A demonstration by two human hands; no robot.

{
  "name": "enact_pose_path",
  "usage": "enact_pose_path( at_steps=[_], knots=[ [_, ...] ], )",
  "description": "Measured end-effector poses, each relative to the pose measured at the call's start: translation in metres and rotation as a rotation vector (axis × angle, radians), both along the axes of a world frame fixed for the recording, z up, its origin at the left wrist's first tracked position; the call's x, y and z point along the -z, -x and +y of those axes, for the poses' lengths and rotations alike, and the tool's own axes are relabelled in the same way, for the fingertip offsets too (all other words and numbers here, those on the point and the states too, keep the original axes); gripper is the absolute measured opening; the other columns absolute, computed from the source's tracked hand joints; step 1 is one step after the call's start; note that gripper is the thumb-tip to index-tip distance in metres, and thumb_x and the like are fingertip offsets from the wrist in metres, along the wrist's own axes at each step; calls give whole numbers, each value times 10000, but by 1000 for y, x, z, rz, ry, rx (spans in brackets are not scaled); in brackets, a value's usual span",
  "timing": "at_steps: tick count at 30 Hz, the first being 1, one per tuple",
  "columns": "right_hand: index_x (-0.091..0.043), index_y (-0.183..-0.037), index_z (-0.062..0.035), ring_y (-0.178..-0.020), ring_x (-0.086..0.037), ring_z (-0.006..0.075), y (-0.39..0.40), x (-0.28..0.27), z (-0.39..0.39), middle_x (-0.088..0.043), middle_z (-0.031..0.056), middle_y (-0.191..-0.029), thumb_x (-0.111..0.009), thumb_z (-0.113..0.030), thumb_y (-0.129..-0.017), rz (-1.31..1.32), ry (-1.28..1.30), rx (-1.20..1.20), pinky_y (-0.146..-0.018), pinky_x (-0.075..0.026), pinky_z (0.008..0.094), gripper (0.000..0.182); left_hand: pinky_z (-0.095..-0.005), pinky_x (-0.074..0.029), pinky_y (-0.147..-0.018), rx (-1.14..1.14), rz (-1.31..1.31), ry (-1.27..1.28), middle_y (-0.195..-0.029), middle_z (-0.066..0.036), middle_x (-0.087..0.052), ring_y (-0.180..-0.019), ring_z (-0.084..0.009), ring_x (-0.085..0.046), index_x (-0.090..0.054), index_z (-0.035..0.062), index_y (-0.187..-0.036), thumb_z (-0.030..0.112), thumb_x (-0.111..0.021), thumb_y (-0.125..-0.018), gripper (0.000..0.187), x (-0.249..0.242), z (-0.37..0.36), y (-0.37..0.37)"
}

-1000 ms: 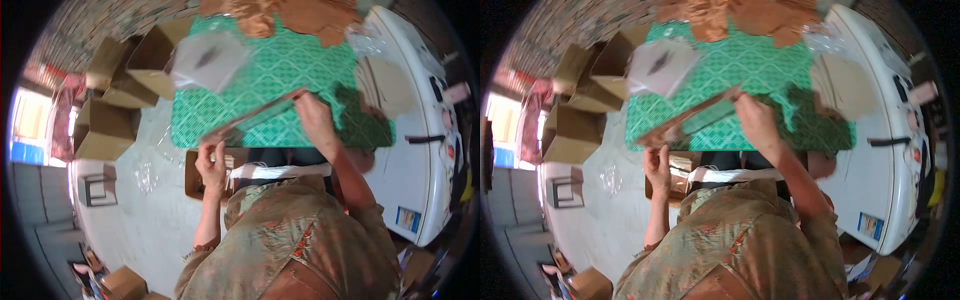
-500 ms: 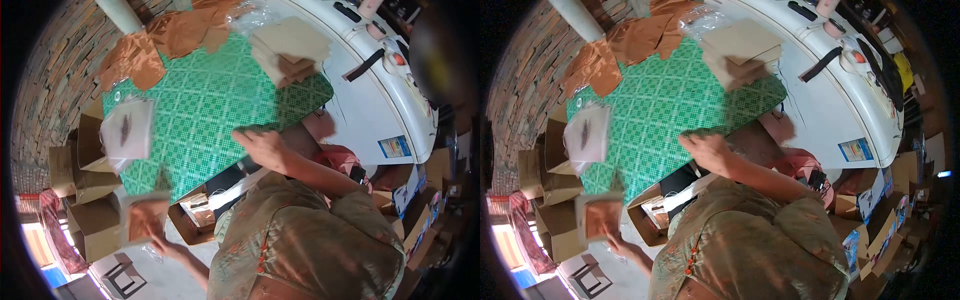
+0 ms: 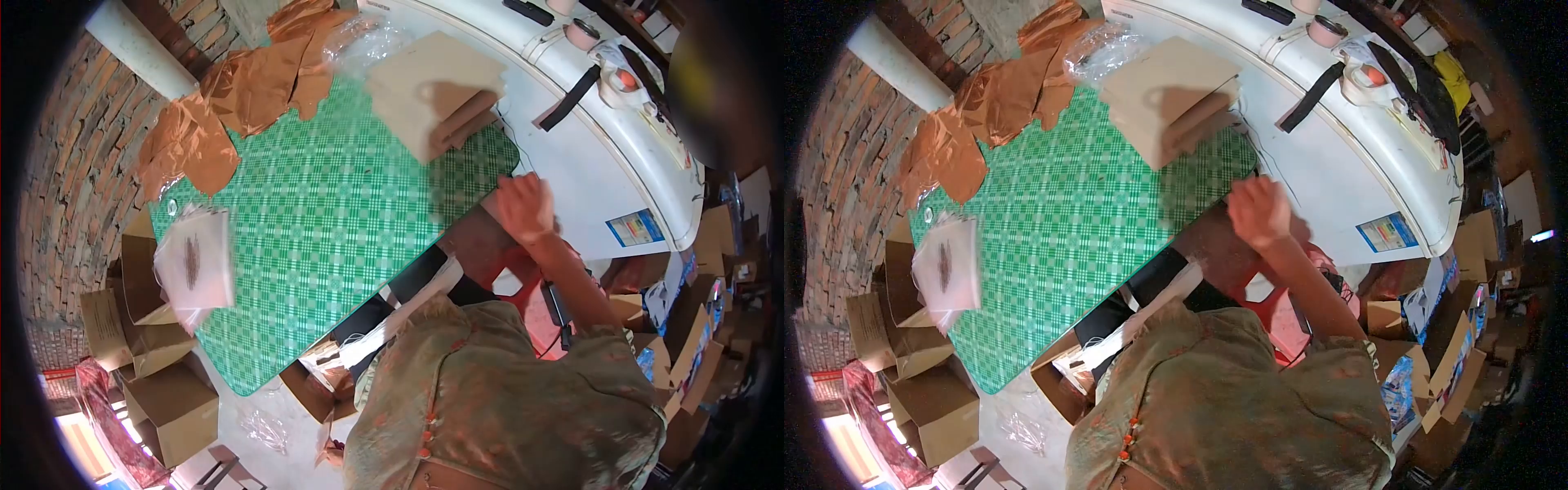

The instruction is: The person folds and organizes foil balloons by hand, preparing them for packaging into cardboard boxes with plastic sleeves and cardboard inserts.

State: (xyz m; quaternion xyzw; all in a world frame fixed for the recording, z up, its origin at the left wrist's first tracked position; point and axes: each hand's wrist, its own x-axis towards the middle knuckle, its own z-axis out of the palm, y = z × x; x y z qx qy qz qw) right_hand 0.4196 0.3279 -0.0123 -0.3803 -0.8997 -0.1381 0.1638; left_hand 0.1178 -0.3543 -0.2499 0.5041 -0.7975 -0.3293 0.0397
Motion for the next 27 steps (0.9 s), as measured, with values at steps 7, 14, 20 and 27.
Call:
enact_pose_path(
  at_steps=[7, 14, 20, 27],
  knots=[
    [-582, -1438, 24, -1523, -346, 415, 30, -9, -25, -447, 248, -1582, -627, -579, -960, -32, 37, 75, -1194, -206, 732, 770, -437, -525, -798, 201, -168, 75, -1069, -163, -677, -928, -292, -646, -648, 8, -1184, 373, -642, -1043, 391, -2, 50, 26],
    [-402, -1600, -12, -1574, -306, 368, 78, 17, -20, -378, 206, -1668, -499, -600, -1035, 31, 219, -183, -1262, -149, 655, 821, -453, -535, -840, 268, -182, 137, -1124, -183, -677, -971, -299, -642, -646, -9, -1210, 358, -610, -1067, 396, -15, 53, 44],
    [-445, -1534, 24, -1527, -374, 381, 33, 20, 38, -458, 223, -1581, -518, -512, -1055, 114, 174, 284, -1247, -261, 620, 723, -467, -544, -876, 326, -70, 261, -1172, -200, -677, -1007, -306, -639, -644, -24, -1232, 345, -583, -1087, 401, -47, 42, 69],
    [-606, -1368, 30, -1217, -618, 259, 7, 48, 184, -667, 140, -1287, -564, -359, -1056, 693, 739, 177, -1048, -475, 436, 500, -438, -506, -1042, 730, 985, 210, -1342, -202, -597, -1205, -308, -608, -580, -53, -1385, 253, -615, -1101, 420, -179, 132, 145]
  ],
)
